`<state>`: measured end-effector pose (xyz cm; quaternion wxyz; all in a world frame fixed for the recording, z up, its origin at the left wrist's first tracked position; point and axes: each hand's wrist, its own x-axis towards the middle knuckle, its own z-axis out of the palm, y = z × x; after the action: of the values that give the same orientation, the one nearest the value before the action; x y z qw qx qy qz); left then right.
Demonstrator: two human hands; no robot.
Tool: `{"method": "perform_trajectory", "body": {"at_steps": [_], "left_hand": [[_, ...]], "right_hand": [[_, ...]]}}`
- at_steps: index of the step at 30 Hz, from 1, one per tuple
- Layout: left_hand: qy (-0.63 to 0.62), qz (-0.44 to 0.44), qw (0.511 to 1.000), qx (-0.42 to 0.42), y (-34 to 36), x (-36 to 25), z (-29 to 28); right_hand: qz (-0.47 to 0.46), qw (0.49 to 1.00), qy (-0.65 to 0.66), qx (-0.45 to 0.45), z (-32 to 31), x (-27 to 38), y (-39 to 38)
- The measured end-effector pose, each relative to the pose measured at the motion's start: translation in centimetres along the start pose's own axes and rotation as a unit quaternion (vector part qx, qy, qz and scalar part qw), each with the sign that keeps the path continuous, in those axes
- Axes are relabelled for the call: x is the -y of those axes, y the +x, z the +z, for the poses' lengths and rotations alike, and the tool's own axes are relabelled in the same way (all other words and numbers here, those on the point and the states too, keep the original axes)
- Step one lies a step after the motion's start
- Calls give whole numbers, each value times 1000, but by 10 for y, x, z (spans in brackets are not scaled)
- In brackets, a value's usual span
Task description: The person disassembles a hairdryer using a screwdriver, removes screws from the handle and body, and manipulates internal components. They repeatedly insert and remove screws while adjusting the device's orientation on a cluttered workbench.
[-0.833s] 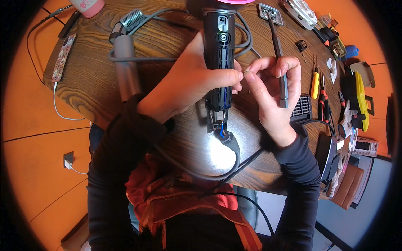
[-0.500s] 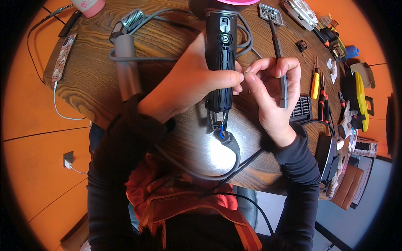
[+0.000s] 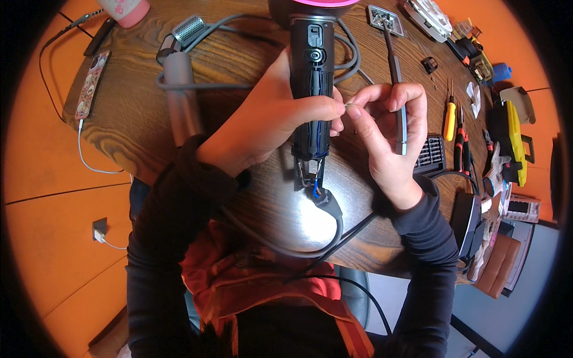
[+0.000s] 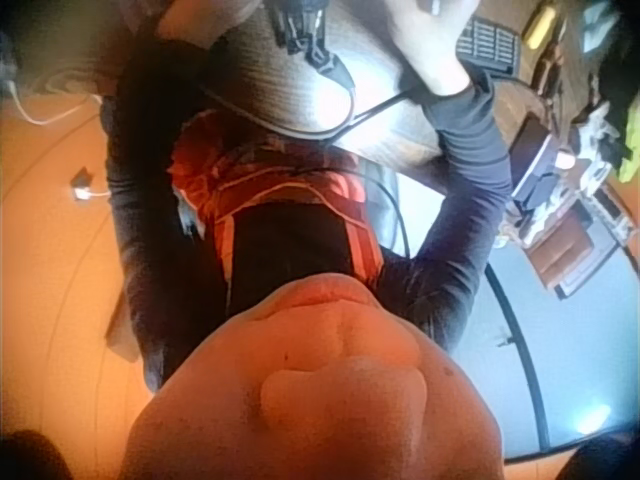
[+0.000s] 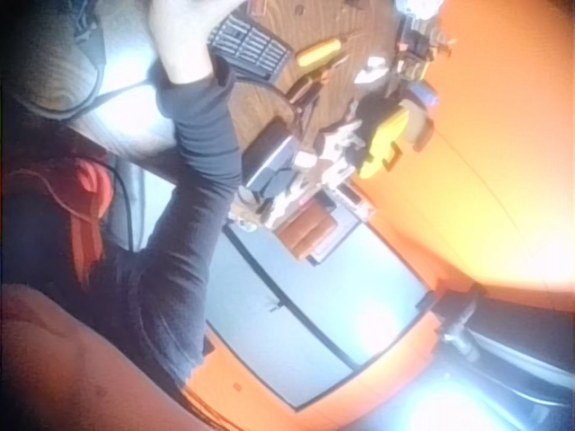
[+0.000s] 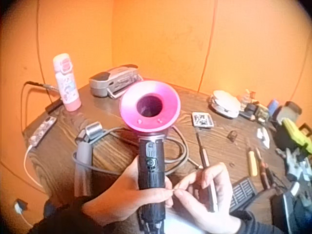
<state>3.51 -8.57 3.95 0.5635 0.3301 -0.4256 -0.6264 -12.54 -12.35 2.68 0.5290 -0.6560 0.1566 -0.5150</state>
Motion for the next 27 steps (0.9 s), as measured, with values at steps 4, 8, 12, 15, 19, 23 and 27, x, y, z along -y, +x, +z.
{"method": "perform_trajectory", "body": {"at_steps": [4,8,12,15,19,23,27], "left_hand": [[-19,-8,1000,6,0,0,-1],[-42,-8,999,16,1,0,-1],[-41,-17,999,1,1,2,-2],[-30,-2,1000,-10,3,2,-5],[-38,-18,999,-20,2,-3,-8],[-53,-22,998,-36,3,-4,-6],[-49,-12,998,-44,2,-3,-5]], "right_hand": [[-2,1000,2,7,-2,1,-1],[4,1000,13,4,-5,1,-1],[4,1000,4,-27,-11,1,0],[-1,998,-49,-50,-22,6,1],[-22,994,-101,-45,-36,13,4],[24,970,-234,66,-29,16,4],[50,940,-298,159,-21,24,2]]}}
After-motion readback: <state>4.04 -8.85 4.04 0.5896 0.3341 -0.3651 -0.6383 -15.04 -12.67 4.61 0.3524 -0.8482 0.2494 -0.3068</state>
